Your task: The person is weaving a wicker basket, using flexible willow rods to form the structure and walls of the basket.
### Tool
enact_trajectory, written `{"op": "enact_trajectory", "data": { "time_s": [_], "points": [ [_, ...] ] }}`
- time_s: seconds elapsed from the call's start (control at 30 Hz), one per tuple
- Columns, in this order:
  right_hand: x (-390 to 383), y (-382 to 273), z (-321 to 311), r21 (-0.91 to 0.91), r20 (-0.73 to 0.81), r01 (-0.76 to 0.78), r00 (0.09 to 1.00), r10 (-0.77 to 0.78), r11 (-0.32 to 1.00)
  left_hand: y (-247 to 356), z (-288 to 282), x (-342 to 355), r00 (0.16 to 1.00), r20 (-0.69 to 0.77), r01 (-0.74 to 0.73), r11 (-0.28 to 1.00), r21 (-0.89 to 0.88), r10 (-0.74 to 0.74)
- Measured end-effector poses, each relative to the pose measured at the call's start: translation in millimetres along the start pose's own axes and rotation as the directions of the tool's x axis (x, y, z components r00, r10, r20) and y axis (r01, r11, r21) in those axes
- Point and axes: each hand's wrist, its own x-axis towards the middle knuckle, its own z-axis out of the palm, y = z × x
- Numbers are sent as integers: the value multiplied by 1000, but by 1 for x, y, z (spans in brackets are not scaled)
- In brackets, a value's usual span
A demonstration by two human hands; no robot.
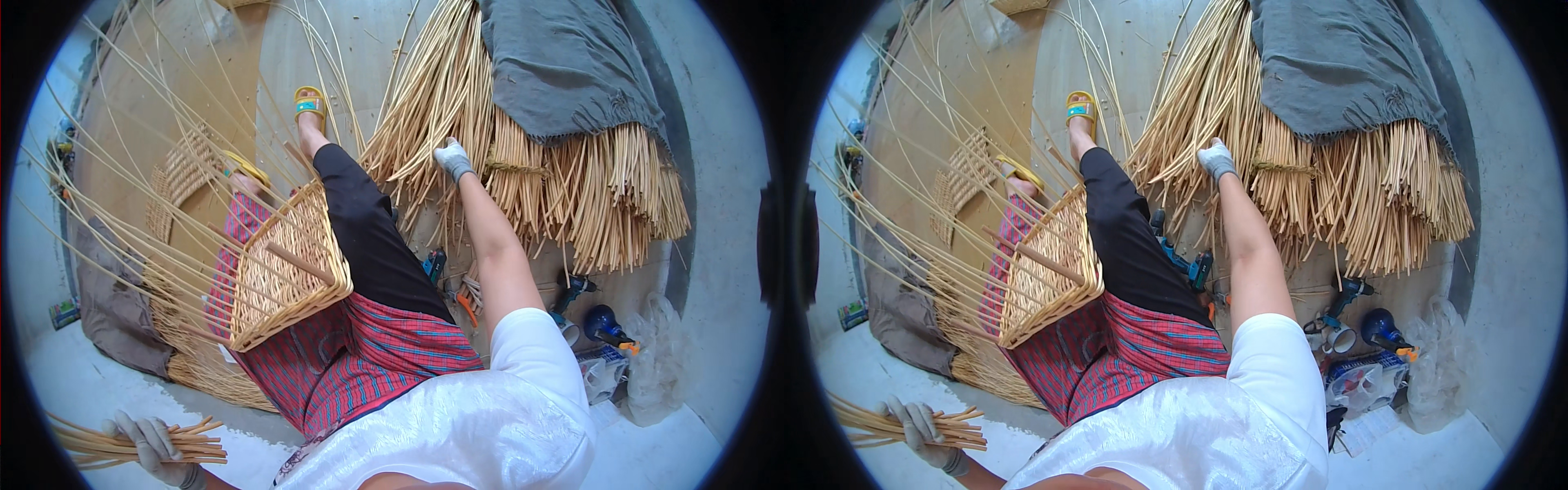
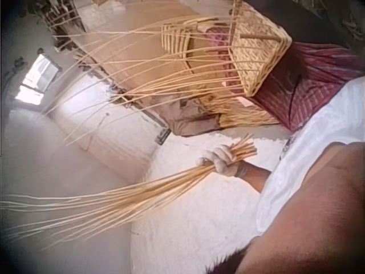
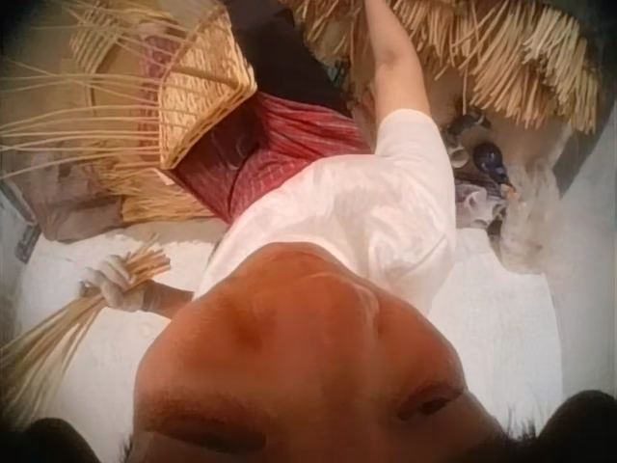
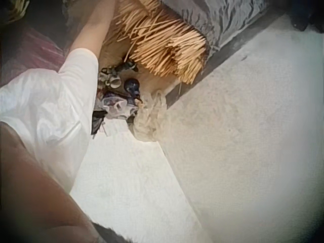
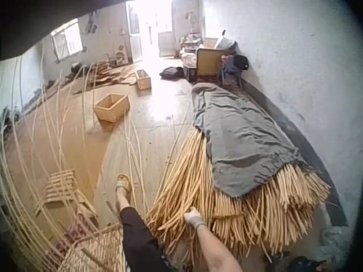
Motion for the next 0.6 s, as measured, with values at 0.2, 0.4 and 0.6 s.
{"op": "enact_trajectory", "data": {
  "time_s": [0.2,0.4,0.6],
  "points": [
    [-25,21,1,907,156,-109,984,-84,406,-9,-18,-27,996,42,69,986,154,-76],
    [-11,46,-31,972,125,-136,990,66,189,-22,8,-25,970,152,165,974,156,-189],
    [-40,16,-38,933,98,-100,995,25,347,-25,8,-39,951,169,223,952,210,-260]
  ]
}}
